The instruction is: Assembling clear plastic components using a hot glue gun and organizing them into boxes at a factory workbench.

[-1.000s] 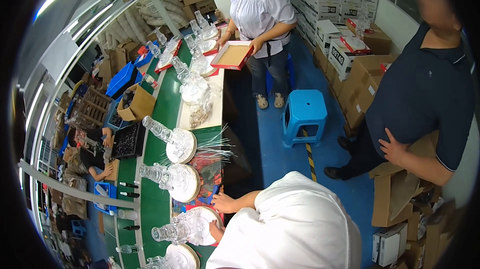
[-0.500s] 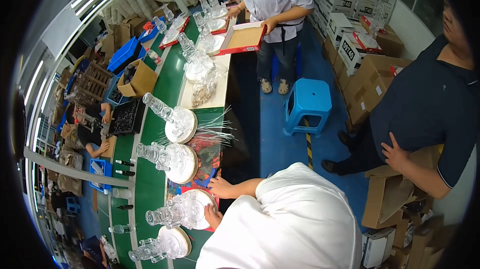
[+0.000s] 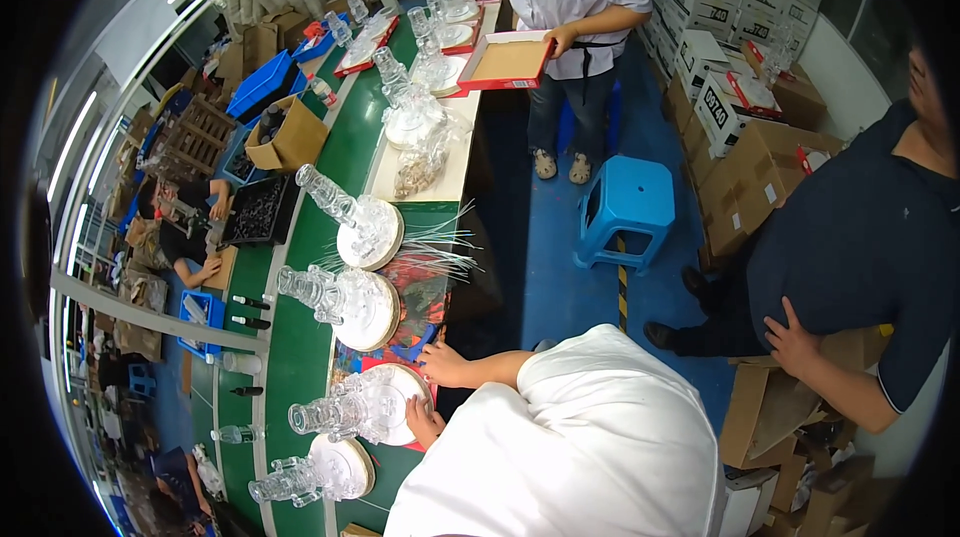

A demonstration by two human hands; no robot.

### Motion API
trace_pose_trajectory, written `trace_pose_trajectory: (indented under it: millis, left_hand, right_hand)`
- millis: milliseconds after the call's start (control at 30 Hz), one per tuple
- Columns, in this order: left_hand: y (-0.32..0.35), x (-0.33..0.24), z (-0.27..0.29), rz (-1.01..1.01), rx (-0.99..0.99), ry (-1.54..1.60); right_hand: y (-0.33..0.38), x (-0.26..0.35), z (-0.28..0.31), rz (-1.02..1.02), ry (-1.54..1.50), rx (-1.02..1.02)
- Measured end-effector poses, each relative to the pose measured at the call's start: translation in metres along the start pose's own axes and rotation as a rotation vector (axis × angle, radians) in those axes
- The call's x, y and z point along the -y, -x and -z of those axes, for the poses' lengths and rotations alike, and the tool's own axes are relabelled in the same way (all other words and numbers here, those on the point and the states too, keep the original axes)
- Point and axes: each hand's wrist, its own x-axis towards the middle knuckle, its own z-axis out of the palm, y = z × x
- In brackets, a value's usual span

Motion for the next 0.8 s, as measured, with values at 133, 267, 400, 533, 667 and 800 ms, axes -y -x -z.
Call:
trace_pose_trajectory:
  millis: [133, 267, 400, 533, 667, 800]
  left_hand:
    - [0.0002, -0.0003, 0.0001, 0.008, -0.003, -0.008]
    - [0.0003, 0.0003, -0.0023, 0.005, -0.012, -0.004]
    - [0.0019, 0.0014, -0.0035, 0.002, -0.025, -0.002]
    - [0.0021, 0.0012, -0.0038, -0.005, -0.021, 0.001]
    - [0.0012, 0.0002, -0.0020, -0.001, -0.010, -0.003]
    - [0.0013, -0.0004, 0.0002, -0.001, 0.007, 0.003]
  right_hand:
    - [0.0002, -0.0003, -0.0001, 0.008, 0.000, -0.006]
    - [-0.0001, -0.0019, -0.0005, 0.012, -0.001, -0.013]
    - [-0.0002, -0.0017, -0.0009, 0.025, -0.001, -0.023]
    - [0.0007, -0.0009, 0.0020, 0.021, 0.000, -0.022]
    - [-0.0008, -0.0013, -0.0013, 0.018, 0.013, -0.018]
    - [0.0004, -0.0007, -0.0038, 0.017, 0.016, -0.020]
